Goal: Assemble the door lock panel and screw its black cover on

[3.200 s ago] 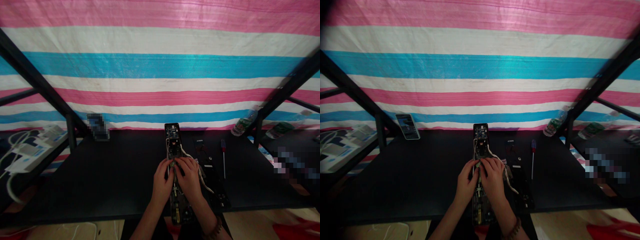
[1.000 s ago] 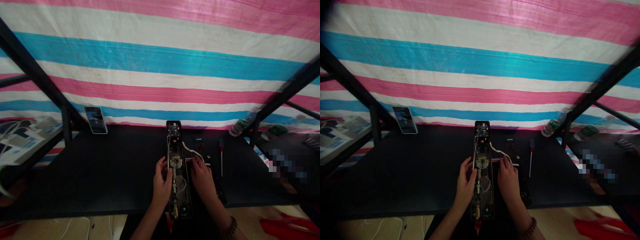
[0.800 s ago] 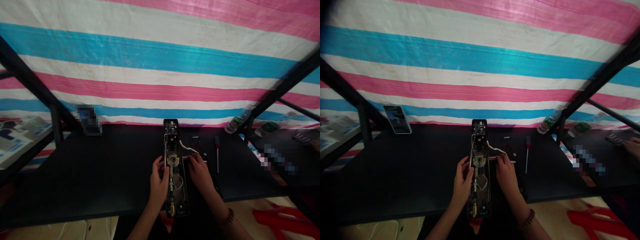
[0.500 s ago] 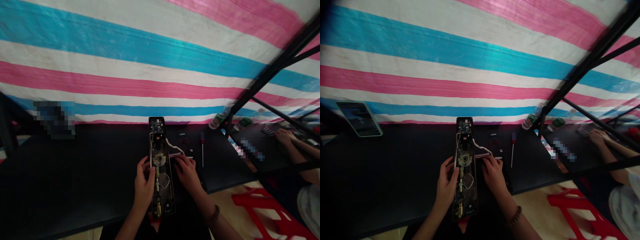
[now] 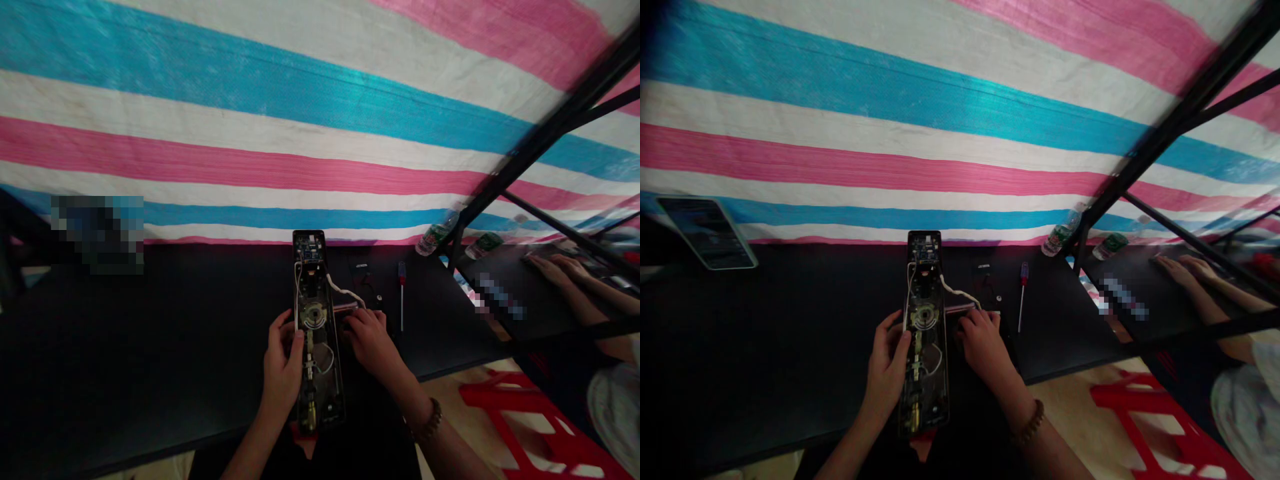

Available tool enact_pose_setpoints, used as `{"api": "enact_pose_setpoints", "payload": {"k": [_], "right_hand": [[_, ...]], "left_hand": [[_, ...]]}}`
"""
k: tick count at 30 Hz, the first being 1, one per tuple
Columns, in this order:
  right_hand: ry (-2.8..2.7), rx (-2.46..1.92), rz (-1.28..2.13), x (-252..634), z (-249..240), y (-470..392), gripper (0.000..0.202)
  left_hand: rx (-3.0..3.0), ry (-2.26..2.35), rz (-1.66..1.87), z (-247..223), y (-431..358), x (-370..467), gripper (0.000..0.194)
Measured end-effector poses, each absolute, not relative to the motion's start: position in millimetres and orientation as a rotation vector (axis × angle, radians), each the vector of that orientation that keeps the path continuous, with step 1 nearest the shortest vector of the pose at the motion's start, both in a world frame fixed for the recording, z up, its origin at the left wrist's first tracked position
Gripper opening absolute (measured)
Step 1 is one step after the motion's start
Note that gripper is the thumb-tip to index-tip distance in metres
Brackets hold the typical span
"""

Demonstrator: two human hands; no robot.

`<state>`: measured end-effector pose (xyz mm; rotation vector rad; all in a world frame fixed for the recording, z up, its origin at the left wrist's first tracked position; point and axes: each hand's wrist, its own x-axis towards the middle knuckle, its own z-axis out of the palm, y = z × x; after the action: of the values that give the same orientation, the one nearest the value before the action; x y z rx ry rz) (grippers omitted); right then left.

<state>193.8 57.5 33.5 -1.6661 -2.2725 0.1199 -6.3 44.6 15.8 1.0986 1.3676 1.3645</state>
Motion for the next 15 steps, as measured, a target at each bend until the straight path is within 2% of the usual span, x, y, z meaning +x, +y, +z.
{"api": "enact_pose_setpoints", "payload": {"k": [4, 9, 15], "right_hand": [[-2.084, -1.57, 0.072, 198, 50, 57, 0.022], [-1.833, -1.345, 0.228, 183, 69, 57, 0.017], [-1.899, -1.259, 0.145, 142, 66, 70, 0.016]], "left_hand": [[1.089, 1.349, 1.363, 16, 44, -6, 0.044], [1.074, 1.305, 1.376, 9, 46, -6, 0.045], [1.064, 1.268, 1.392, 5, 47, -6, 0.048]]}}
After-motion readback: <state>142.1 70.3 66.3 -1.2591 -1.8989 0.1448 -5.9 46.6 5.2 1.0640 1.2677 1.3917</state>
